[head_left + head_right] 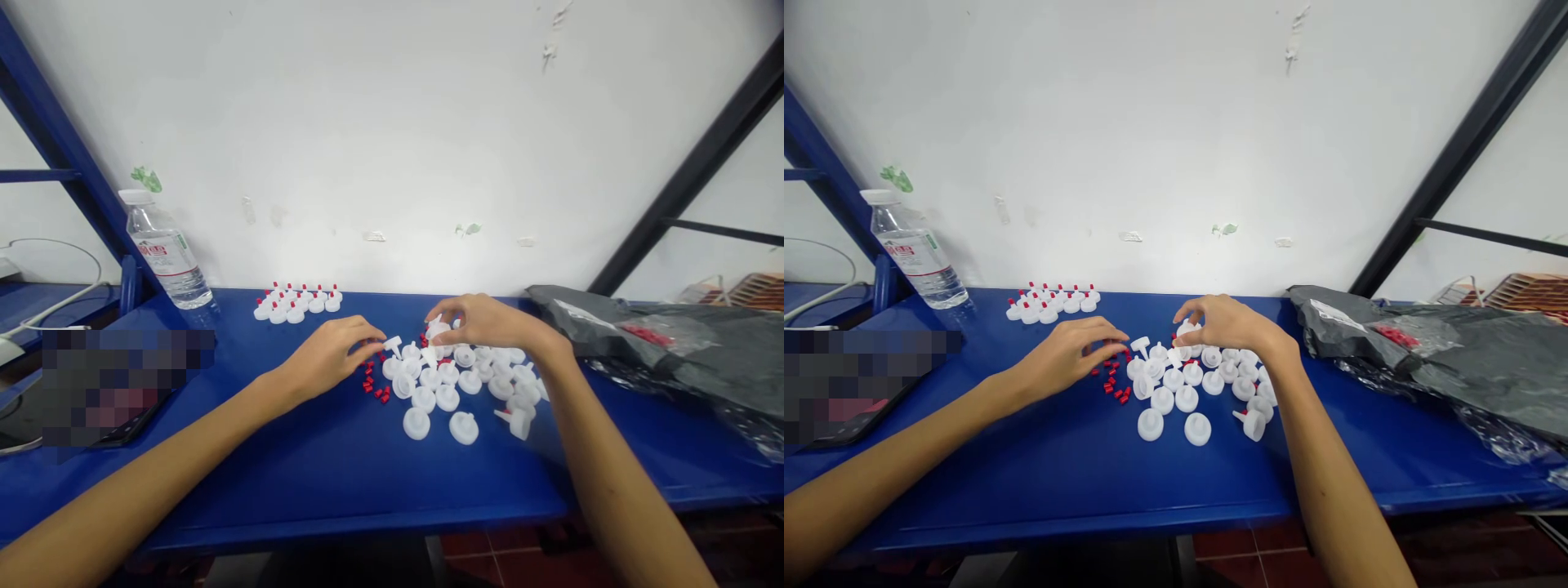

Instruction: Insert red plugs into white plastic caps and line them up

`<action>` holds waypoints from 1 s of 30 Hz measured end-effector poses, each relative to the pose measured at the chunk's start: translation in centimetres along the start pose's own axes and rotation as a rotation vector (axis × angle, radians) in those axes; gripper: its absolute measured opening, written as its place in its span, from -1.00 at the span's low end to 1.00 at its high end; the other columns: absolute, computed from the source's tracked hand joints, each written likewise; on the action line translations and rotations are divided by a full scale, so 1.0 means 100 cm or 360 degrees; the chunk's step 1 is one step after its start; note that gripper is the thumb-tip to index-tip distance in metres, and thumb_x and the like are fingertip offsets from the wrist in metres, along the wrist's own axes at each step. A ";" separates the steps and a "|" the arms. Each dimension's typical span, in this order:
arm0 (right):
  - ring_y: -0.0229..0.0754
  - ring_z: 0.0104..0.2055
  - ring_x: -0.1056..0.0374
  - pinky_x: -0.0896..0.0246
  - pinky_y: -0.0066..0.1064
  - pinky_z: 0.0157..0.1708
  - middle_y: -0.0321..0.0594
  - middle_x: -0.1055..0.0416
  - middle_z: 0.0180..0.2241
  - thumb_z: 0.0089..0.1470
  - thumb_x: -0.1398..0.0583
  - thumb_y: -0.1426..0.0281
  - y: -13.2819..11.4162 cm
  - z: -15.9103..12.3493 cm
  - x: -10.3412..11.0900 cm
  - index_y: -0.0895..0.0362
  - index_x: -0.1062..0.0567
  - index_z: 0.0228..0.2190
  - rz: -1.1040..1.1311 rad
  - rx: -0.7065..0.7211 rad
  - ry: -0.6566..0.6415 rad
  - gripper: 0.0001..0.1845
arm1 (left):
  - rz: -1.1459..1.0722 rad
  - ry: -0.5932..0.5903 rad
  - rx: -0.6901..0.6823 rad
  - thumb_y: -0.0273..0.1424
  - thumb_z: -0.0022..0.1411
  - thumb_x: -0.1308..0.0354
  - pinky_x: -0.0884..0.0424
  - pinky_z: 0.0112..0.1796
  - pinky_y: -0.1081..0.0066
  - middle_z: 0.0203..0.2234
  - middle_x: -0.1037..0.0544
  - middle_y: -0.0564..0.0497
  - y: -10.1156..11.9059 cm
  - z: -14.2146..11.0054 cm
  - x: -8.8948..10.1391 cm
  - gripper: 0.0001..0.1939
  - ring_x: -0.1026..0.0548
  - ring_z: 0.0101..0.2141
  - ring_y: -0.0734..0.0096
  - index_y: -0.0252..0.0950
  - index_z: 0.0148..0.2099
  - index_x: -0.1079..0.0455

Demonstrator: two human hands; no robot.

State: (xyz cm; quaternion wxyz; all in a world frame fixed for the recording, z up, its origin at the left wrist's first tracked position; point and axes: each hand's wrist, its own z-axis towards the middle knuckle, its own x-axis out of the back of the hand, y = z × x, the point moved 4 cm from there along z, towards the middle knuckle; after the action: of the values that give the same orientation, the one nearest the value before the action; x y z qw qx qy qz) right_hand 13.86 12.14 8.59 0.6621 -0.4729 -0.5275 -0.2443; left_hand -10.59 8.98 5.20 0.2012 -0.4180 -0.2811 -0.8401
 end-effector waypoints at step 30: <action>-0.11 -0.34 -0.45 -0.12 -0.36 -0.43 -0.26 -0.60 -0.35 0.23 -0.08 0.15 -0.017 0.005 0.001 0.00 -0.61 -0.27 -0.0291 -0.0081 0.0591 -0.66 | 0.1277 -0.0059 0.1141 -0.17 0.42 0.19 -0.38 -0.13 0.09 -0.06 -0.38 -0.40 -0.114 -0.028 0.038 -0.49 -0.39 -0.03 -0.17 -0.44 0.12 -0.35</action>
State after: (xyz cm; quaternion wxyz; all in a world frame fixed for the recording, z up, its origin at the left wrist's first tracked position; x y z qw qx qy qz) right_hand 12.27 11.88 9.28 0.7109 -0.3865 -0.4309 -0.3995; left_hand -20.96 15.50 3.42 0.6314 -0.4124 -0.3721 -0.5411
